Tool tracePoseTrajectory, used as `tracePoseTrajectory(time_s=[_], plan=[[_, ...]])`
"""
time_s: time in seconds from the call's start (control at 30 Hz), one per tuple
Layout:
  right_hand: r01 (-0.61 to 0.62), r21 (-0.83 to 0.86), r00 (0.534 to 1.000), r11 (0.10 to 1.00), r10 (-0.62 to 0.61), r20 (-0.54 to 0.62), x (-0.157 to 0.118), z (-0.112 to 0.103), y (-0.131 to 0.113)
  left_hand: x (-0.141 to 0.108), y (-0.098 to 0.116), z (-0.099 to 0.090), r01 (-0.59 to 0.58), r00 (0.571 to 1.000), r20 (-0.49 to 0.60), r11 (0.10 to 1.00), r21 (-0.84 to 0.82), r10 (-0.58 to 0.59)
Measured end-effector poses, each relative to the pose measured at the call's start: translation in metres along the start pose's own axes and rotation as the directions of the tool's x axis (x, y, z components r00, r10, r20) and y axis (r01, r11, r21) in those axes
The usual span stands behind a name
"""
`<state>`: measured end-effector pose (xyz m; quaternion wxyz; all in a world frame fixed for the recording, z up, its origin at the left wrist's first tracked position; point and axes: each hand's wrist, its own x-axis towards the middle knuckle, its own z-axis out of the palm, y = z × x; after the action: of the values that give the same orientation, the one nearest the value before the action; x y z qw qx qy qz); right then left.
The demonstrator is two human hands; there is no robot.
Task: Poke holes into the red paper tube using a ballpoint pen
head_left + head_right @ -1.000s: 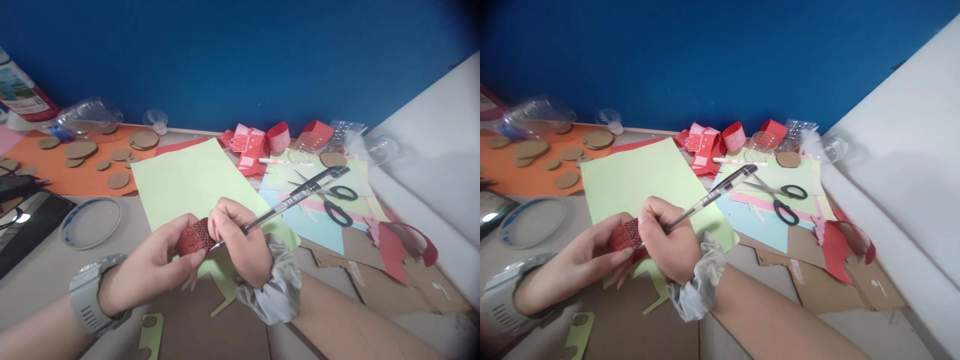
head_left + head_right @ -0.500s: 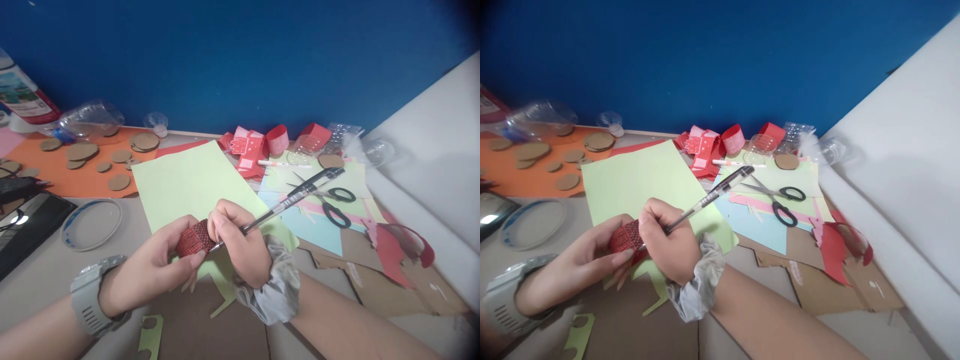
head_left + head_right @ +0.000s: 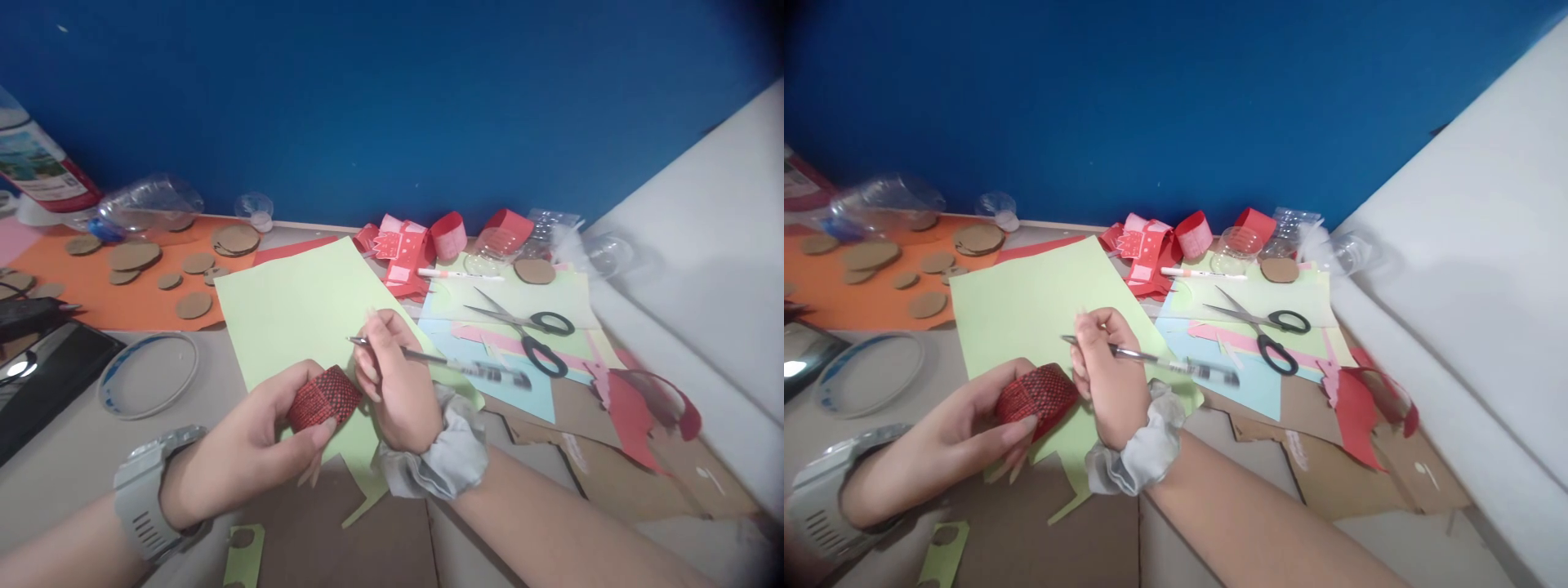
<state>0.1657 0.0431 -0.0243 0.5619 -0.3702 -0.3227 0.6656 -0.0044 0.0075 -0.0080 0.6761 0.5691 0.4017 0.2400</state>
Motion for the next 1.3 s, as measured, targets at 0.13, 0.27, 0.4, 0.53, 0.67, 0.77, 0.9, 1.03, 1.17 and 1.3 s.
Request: tracePoseTrajectory(time_s=[0.13, 0.27, 0.4, 0.53, 0.67, 0.77, 0.9, 1.03, 1.17, 1.3], plan=[[0.15, -0.196, 0.988, 0.969, -0.144, 0.047, -0.008, -0.001, 0.001, 0.001, -0.002, -0.001, 0.001, 1.0, -0.019, 1.0, 0.031, 0.0], [0.297, -0.265, 0.952, 0.917, -0.262, 0.158, -0.017, -0.003, -0.001, 0.0, -0.002, 0.0, 0.002, 0.999, -0.039, 0.999, 0.049, 0.0], [0.279, -0.28, 0.952, 0.919, -0.226, 0.207, -0.019, -0.003, -0.002, 0.0, 0.003, 0.004, 0.016, 0.995, -0.094, 0.999, 0.049, -0.011], [0.196, -0.261, 0.961, 0.945, -0.133, 0.242, -0.017, -0.003, -0.003, -0.001, 0.009, 0.006, 0.032, 0.994, -0.105, 0.997, 0.064, -0.025], [0.205, -0.334, 0.956, 0.92, -0.115, 0.27, -0.016, -0.002, -0.006, -0.001, 0.013, 0.006, 0.07, 0.993, -0.096, 0.995, 0.065, -0.064], [0.221, -0.405, 0.951, 0.887, -0.105, 0.289, -0.016, -0.001, -0.01, -0.002, 0.014, 0.006, 0.097, 0.992, -0.091, 0.994, 0.058, -0.091], [0.227, -0.444, 0.948, 0.867, -0.093, 0.303, -0.017, 0.0, -0.013, -0.002, 0.013, 0.007, 0.104, 0.99, -0.1, 0.994, 0.045, -0.099], [0.237, -0.457, 0.943, 0.857, -0.09, 0.32, -0.017, -0.001, -0.013, -0.002, 0.013, 0.007, 0.1, 0.991, -0.095, 0.994, 0.04, -0.096], [0.229, -0.455, 0.944, 0.861, -0.083, 0.319, -0.018, -0.001, -0.013, -0.002, 0.013, 0.007, 0.102, 0.991, -0.088, 0.994, 0.042, -0.098], [0.231, -0.442, 0.941, 0.867, -0.083, 0.329, -0.018, -0.001, -0.014, -0.002, 0.014, 0.007, 0.091, 0.993, -0.085, 0.994, 0.053, -0.086]])
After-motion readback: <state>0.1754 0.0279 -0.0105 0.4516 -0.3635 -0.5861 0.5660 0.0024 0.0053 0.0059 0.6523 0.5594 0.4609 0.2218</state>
